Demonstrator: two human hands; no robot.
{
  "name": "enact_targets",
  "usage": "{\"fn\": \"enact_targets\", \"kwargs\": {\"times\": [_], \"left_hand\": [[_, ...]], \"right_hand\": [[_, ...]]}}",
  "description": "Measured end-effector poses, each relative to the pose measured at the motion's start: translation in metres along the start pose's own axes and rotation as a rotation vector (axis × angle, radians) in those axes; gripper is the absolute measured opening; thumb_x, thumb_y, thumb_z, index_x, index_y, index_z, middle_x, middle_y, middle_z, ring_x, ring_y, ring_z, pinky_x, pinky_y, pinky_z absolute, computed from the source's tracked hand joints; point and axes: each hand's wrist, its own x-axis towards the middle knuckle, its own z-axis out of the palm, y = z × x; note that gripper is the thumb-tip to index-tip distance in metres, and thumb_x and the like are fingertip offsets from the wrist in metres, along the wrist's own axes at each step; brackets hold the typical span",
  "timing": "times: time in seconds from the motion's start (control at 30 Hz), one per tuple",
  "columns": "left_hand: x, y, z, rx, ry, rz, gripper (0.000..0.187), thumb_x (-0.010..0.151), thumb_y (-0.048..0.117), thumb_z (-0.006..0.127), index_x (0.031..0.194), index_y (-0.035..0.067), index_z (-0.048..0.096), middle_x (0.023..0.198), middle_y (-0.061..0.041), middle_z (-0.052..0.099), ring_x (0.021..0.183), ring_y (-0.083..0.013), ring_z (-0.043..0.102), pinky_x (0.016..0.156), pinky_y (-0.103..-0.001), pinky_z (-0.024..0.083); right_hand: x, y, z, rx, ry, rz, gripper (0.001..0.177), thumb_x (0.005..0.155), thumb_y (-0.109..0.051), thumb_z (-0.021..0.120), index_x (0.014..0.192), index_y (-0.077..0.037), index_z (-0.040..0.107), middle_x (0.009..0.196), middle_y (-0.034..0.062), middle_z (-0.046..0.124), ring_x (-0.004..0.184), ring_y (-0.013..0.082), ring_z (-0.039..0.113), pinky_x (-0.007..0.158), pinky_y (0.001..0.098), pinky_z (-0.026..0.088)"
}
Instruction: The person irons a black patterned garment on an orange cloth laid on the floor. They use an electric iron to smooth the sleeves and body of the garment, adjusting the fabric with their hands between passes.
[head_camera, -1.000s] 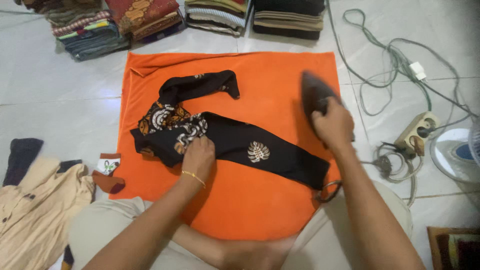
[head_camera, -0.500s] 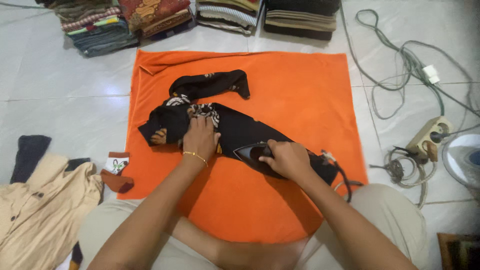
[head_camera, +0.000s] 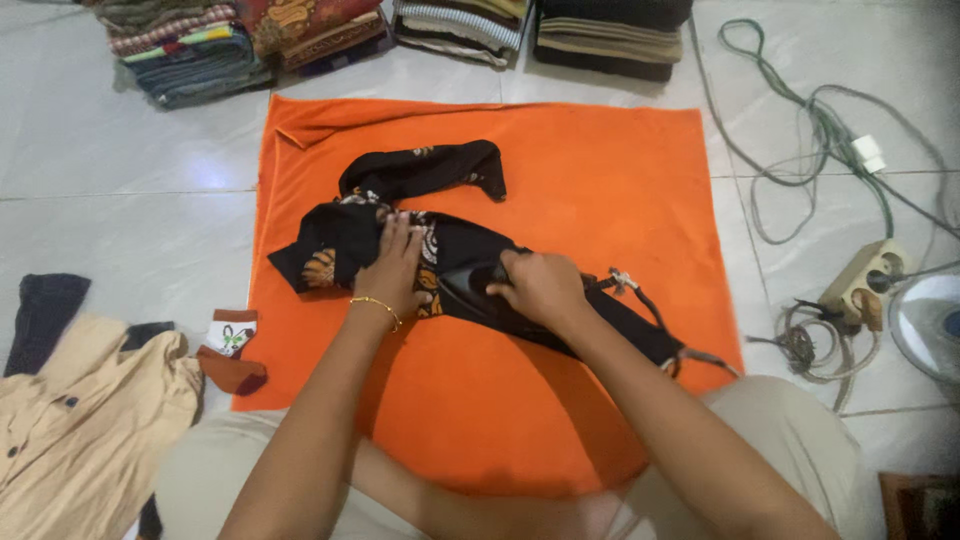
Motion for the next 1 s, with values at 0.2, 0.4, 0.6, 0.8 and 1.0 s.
{"fn": "enact_targets", "kwargs": {"times": [0.2,0.4,0.6,0.8,1.0], "left_hand": [[-0.001,0.006,0.003,0.261,0.201,0.136,0.108,0.071,0.032,0.090,0.157,0.005,0.030,0.169,-0.009,0.012,0.156,-0.0279,0.006,0.125,-0.047,0.032],[0.025,-0.003,0.039,0.350,0.274,0.208,0.071,0.086,0.006,0.071,0.150,0.005,0.040,0.168,-0.010,0.020,0.156,-0.0286,0.015,0.119,-0.045,0.032],[0.024,-0.002,0.040,0.200,0.138,0.190,0.074,0.086,0.003,0.074,0.152,0.004,0.041,0.170,-0.008,0.024,0.159,-0.0267,0.016,0.117,-0.047,0.039],[0.005,0.011,-0.011,0.043,-0.154,0.032,0.100,0.075,0.007,0.086,0.157,0.017,0.030,0.170,0.001,0.012,0.157,-0.0205,0.007,0.118,-0.052,0.035],[0.010,0.004,0.004,0.026,-0.063,0.065,0.086,0.083,0.000,0.072,0.158,0.016,0.032,0.171,0.001,0.014,0.158,-0.0208,0.008,0.119,-0.050,0.036]], "right_hand": [[0.030,-0.005,-0.003,0.056,0.138,0.119,0.050,0.078,-0.053,0.079,0.085,-0.006,0.065,0.065,0.0148,0.068,0.063,0.0358,0.069,0.054,0.0460,0.052],[0.061,-0.005,-0.002,0.114,0.102,0.284,0.049,0.080,-0.052,0.078,0.090,-0.005,0.066,0.070,0.0156,0.070,0.065,0.0351,0.070,0.057,0.0464,0.053],[0.080,-0.004,0.005,0.108,0.162,0.419,0.048,0.080,-0.049,0.080,0.086,-0.003,0.068,0.074,0.0188,0.071,0.071,0.0378,0.070,0.061,0.0479,0.054],[0.064,-0.010,-0.001,0.206,0.152,0.442,0.046,0.081,-0.047,0.080,0.090,-0.003,0.070,0.081,0.0204,0.072,0.076,0.0397,0.070,0.064,0.0501,0.054],[-0.011,-0.046,-0.016,0.195,-0.040,0.381,0.049,0.084,-0.049,0.077,0.085,-0.001,0.066,0.077,0.0195,0.071,0.075,0.0379,0.071,0.064,0.0483,0.055]]}}
